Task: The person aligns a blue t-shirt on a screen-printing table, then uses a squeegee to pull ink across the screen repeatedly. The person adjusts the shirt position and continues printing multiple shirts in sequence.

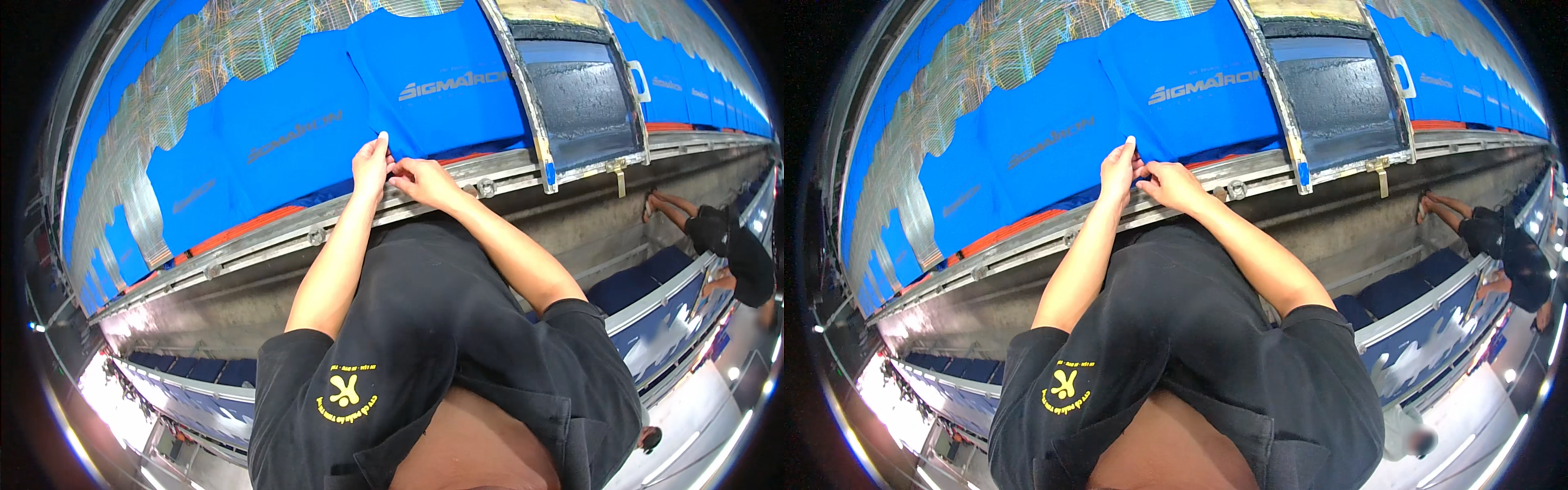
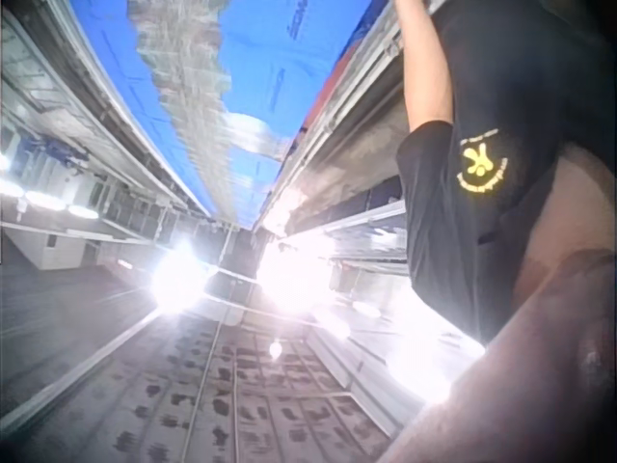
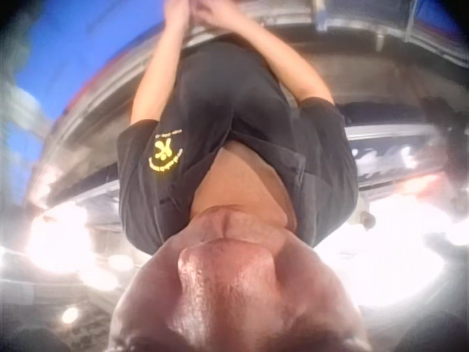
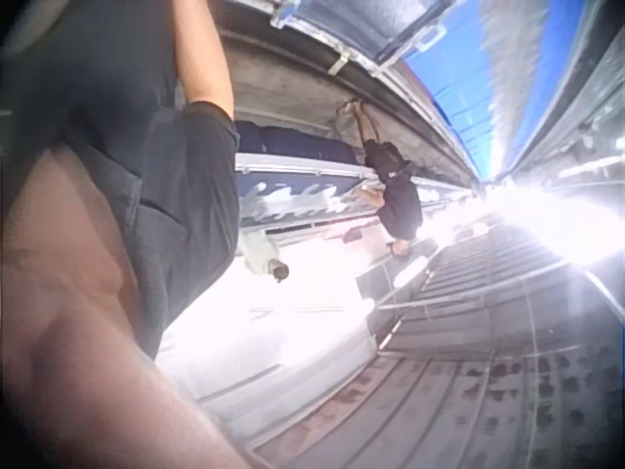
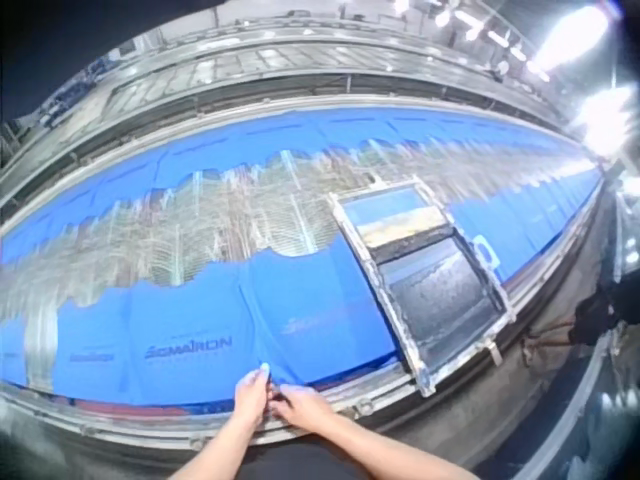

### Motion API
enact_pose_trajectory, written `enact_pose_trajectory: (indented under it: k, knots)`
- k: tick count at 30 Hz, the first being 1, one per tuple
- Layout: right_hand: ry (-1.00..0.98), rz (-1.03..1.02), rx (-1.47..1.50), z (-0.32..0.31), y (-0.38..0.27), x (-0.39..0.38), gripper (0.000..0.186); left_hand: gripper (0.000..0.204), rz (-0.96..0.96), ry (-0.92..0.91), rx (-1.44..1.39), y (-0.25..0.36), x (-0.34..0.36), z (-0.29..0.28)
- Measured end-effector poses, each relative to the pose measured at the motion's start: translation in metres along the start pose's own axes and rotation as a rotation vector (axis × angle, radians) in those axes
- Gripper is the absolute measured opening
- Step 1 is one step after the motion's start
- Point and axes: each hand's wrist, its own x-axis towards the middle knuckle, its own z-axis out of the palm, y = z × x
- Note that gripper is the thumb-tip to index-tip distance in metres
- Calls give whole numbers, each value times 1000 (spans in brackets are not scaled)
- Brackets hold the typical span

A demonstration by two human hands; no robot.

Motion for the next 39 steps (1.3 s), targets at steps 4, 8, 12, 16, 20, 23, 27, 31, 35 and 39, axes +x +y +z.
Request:
enact_pose_trajectory:
  k: [4, 8, 12, 16, 20, 23, 27, 31, 35, 39]
  knots:
    - [-50, 149, 50, -28, 23, -19, 29, 32, -4, 114, 107, 6, -1, 11]
    - [8, 282, 65, -56, 49, -37, 31, 25, 101, 136, 85, -1, 3, 1]
    - [86, 453, 248, -78, 44, -46, 27, 29, 75, 159, 148, -1, 6, -7]
    - [185, 486, 319, -75, 42, -47, 27, 40, 96, 2, 370, 2, 19, -19]
    - [184, 499, 326, -60, 25, -52, 26, 47, -37, -56, 110, 9, -10, -14]
    - [174, 499, 306, -50, 18, -49, 26, 43, -16, -180, 206, -13, -7, -23]
    - [182, 485, 269, -42, -6, -48, 26, 34, -44, -151, -40, -12, -9, -32]
    - [189, 510, 227, -37, -6, -54, 29, 32, 69, -78, 200, -14, -1, -44]
    - [196, 581, 177, -32, -7, -61, 29, 37, 107, -45, 274, -13, -3, -49]
    - [236, 534, 151, -27, -14, -70, 29, 47, 65, -65, 252, 8, -3, -51]
